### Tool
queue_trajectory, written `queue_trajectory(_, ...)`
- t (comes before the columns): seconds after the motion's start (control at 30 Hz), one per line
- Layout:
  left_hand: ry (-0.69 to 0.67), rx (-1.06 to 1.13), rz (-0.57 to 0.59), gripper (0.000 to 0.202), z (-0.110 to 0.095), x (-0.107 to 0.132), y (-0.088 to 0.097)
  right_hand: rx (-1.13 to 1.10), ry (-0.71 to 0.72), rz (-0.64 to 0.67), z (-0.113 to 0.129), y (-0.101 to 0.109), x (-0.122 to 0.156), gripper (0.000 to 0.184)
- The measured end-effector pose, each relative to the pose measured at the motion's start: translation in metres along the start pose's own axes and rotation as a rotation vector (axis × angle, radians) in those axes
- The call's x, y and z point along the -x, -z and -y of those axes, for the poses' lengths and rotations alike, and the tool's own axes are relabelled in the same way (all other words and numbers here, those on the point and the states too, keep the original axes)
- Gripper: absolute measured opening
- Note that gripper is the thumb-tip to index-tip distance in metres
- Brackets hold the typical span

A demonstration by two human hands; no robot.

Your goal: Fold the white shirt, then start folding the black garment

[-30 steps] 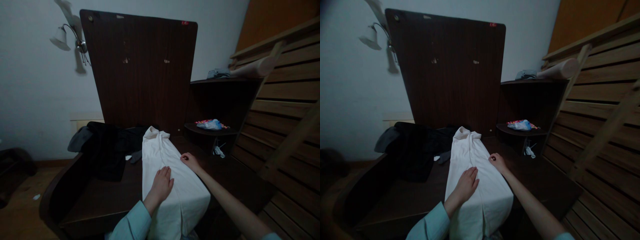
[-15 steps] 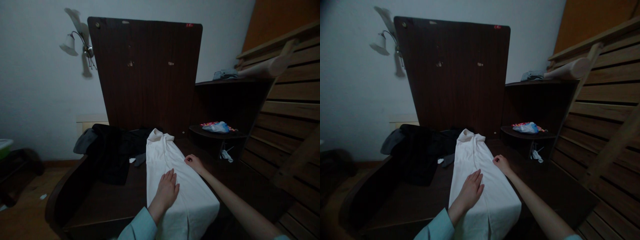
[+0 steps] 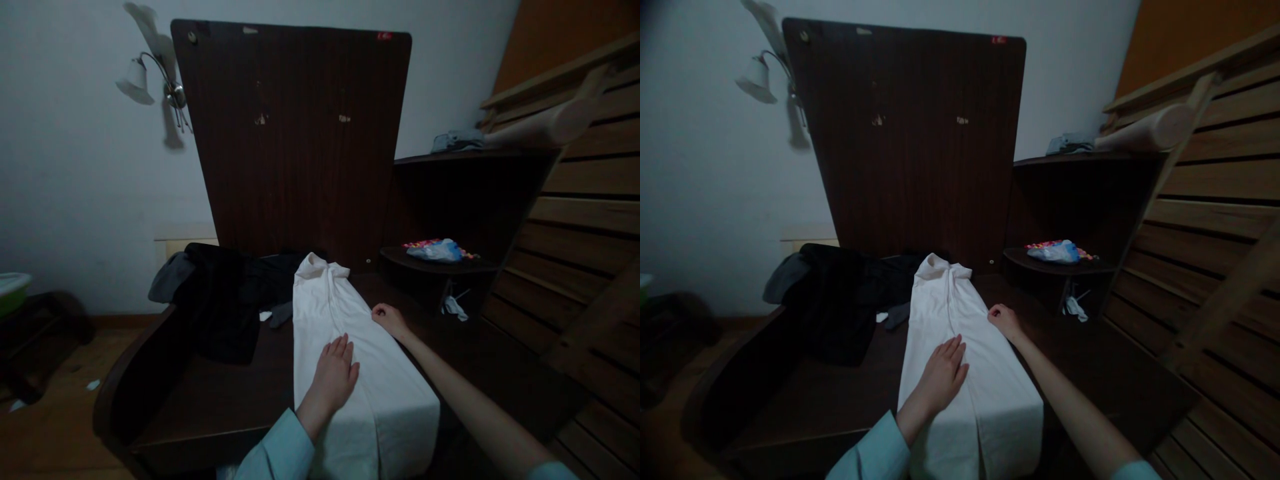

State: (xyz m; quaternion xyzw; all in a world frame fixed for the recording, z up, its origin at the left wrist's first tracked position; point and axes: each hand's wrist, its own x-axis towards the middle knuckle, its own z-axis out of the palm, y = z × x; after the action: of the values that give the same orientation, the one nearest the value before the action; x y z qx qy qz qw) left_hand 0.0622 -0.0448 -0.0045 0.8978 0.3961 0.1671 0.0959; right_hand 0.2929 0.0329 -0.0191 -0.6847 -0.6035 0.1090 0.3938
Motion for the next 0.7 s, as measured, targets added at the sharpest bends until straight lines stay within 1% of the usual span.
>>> queue_trajectory(0.13,-0.012,-0.008,-0.012,0.042,0.0004,0.0004,0.0013,-0.061,-0.013,-0.028,0.0007,0.0007,0.0024,0.008)
queue_trajectory(0.23,-0.005,-0.013,0.006,0.042,-0.0011,0.0008,0.0045,-0.056,-0.023,-0.060,0.0015,0.0001,0.0029,0.010)
queue_trajectory(0.37,0.001,-0.009,0.027,0.042,-0.0028,0.0013,0.0077,-0.052,-0.035,-0.066,0.0042,-0.0003,0.0034,0.011)
queue_trajectory(0.47,0.001,-0.014,0.028,0.042,-0.0022,0.0012,0.0067,-0.116,-0.057,-0.077,0.0072,0.0004,0.0053,0.009)
queue_trajectory(0.53,0.003,-0.022,0.026,0.042,-0.0011,0.0010,0.0051,-0.244,-0.118,-0.085,0.0088,0.0013,0.0063,0.009)
queue_trajectory(0.6,-0.003,-0.027,0.008,0.041,0.0001,0.0011,0.0036,-0.366,-0.195,-0.092,0.0095,0.0022,0.0064,0.013)
queue_trajectory(0.7,-0.027,-0.025,-0.034,0.038,0.0014,0.0018,0.0024,-0.426,-0.266,-0.101,0.0089,0.0040,0.0057,0.023)
